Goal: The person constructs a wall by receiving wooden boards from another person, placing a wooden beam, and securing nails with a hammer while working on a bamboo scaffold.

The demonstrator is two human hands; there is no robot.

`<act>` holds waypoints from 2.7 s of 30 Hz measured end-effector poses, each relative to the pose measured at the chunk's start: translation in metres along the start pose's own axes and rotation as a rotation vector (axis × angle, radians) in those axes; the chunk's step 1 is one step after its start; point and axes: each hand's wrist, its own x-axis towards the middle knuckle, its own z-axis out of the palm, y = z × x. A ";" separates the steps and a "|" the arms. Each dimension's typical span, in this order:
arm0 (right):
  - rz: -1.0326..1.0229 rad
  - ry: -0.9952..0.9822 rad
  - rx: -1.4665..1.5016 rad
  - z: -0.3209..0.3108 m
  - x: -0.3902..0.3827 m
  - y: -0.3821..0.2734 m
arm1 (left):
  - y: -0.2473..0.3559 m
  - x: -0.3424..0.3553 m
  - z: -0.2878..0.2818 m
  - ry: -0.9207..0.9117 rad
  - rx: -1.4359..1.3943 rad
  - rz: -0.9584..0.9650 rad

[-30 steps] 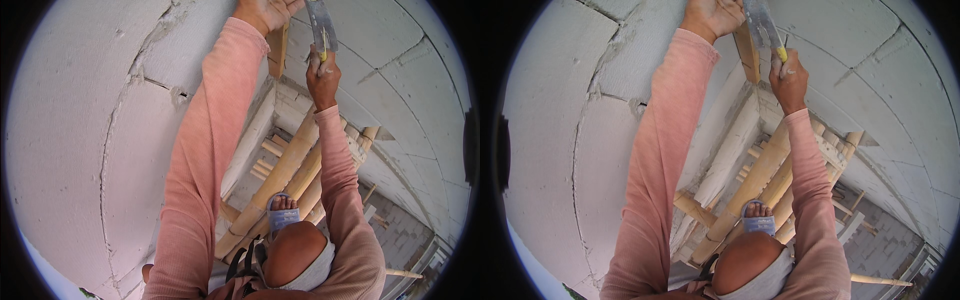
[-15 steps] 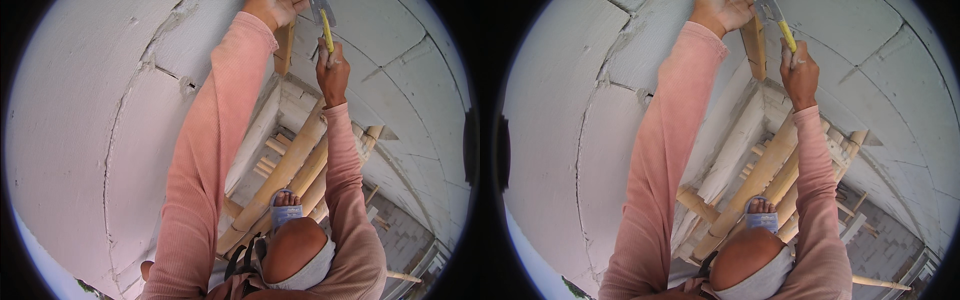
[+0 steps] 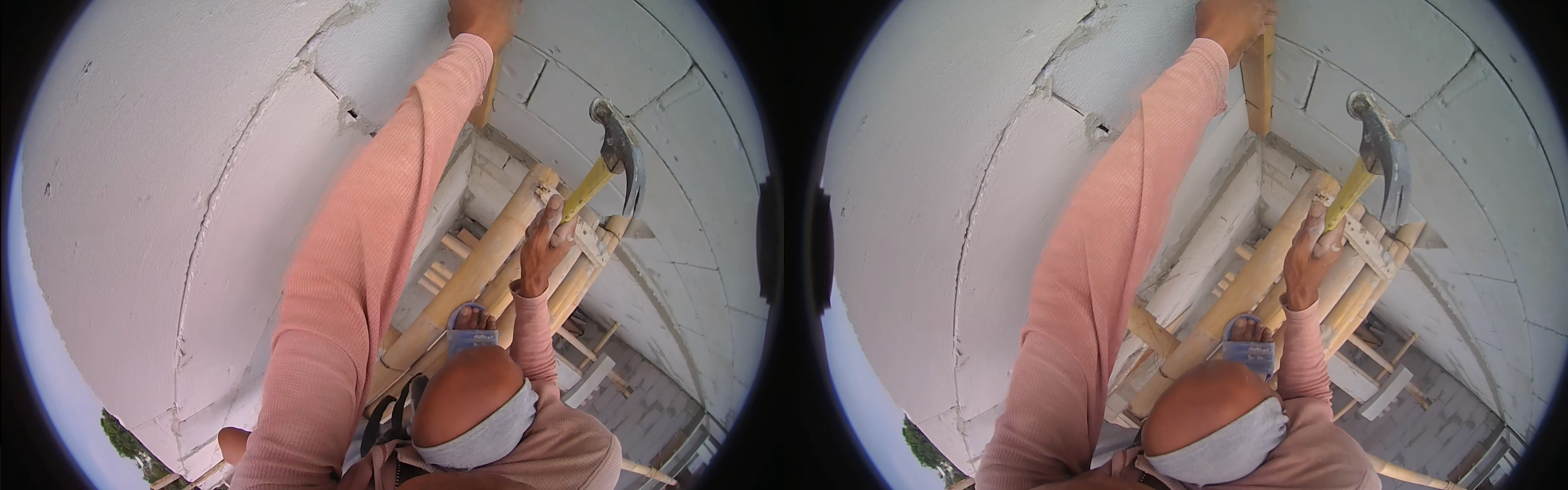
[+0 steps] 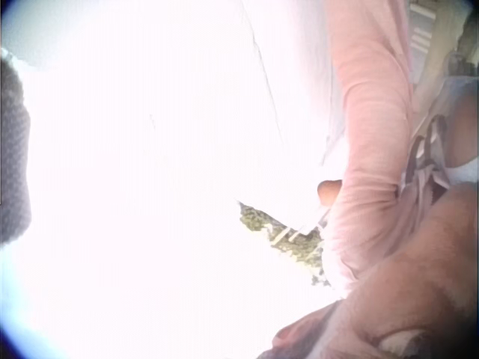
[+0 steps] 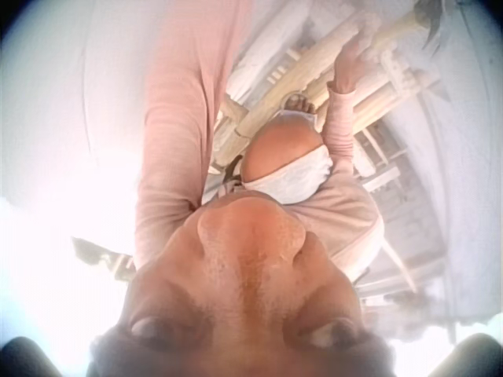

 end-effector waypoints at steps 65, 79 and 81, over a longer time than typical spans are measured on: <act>0.064 -2.396 -0.953 0.123 -0.400 -0.121 | -0.022 -1.091 -0.404 0.448 -0.484 -1.405; -0.401 -2.073 -0.589 0.136 -0.335 -0.268 | 0.082 -0.918 -0.537 1.092 -0.805 -0.048; -0.280 -1.747 -0.687 0.129 -0.294 -0.307 | 0.099 -0.845 -0.548 0.867 -0.750 -0.062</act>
